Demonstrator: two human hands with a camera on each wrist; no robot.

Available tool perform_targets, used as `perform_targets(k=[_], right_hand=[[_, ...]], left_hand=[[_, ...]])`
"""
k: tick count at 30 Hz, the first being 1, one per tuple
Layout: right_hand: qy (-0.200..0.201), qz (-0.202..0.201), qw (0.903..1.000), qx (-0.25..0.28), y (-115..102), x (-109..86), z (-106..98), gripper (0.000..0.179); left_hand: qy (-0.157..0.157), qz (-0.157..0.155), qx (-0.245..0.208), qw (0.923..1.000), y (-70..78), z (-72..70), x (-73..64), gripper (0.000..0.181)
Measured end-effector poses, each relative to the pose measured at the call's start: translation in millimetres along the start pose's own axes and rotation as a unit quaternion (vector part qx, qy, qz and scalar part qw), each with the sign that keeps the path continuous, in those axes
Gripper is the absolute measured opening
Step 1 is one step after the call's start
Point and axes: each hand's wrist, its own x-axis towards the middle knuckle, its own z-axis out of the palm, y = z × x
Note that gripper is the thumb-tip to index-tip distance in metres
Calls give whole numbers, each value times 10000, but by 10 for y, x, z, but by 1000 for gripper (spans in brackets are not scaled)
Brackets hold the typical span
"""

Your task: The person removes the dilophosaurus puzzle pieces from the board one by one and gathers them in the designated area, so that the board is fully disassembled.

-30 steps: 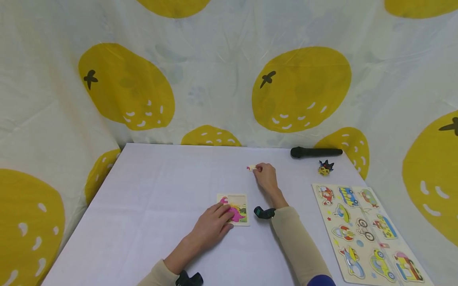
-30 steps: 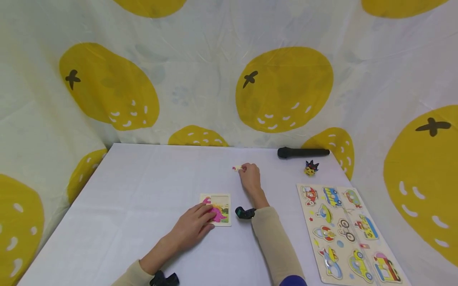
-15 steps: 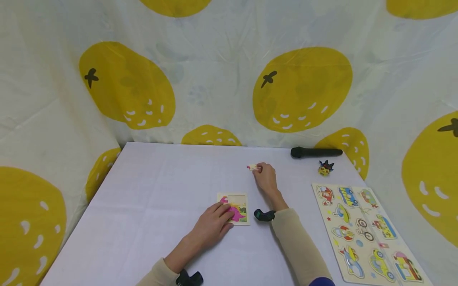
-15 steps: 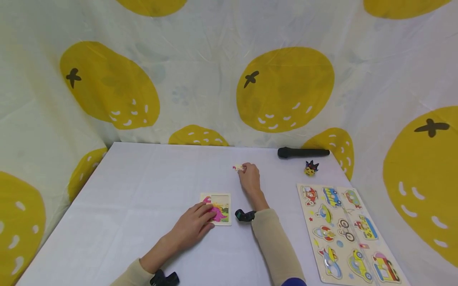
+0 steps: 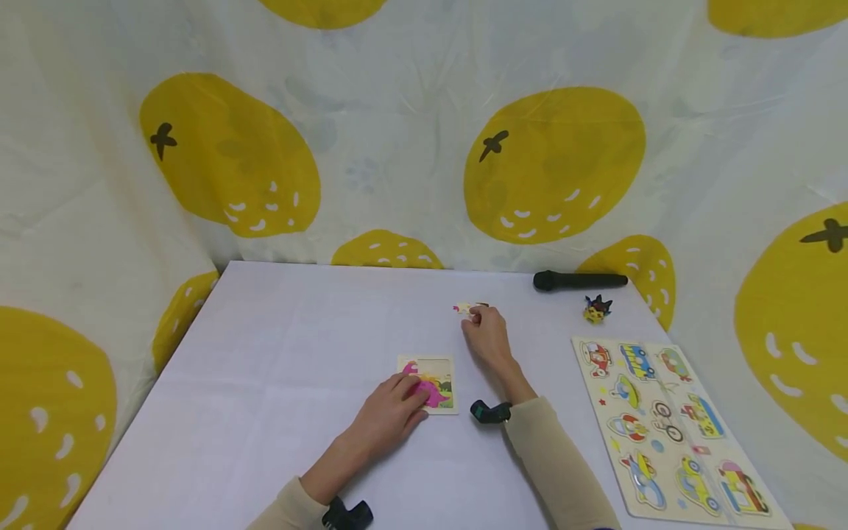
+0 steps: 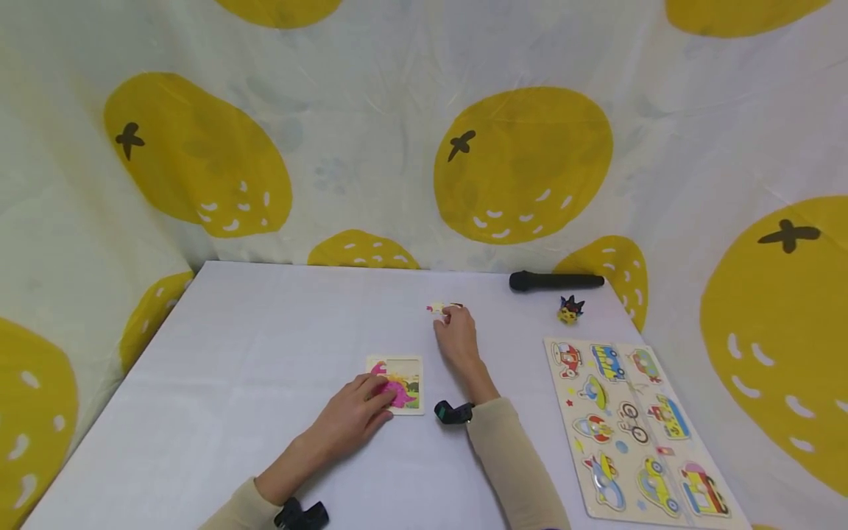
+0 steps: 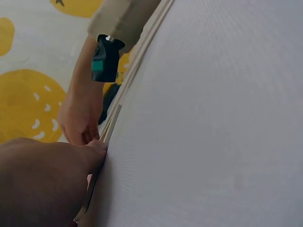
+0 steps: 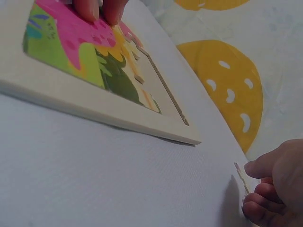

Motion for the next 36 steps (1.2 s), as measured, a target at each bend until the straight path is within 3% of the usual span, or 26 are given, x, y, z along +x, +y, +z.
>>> perform_targets(k=[9,24,31,36], right_hand=[[-281,-297,9991,-89,-155,-197,-26,39],[-761,-861,9933,-140,-426,-472,102,36],[-1112,-847,9896,-324,-508,-560,148,34],[-1397,-936,9851,-363,-538,-604,170,25]], left_hand=[[-472,-227,-233,9984,17,-76,-35,43],[-79,-127,-119,9998,5,-112,-92,30],[-76,-149,-141,9998,-14,-77,-100,32],[97,-142,-213,9996,-17,-57,-103,31]])
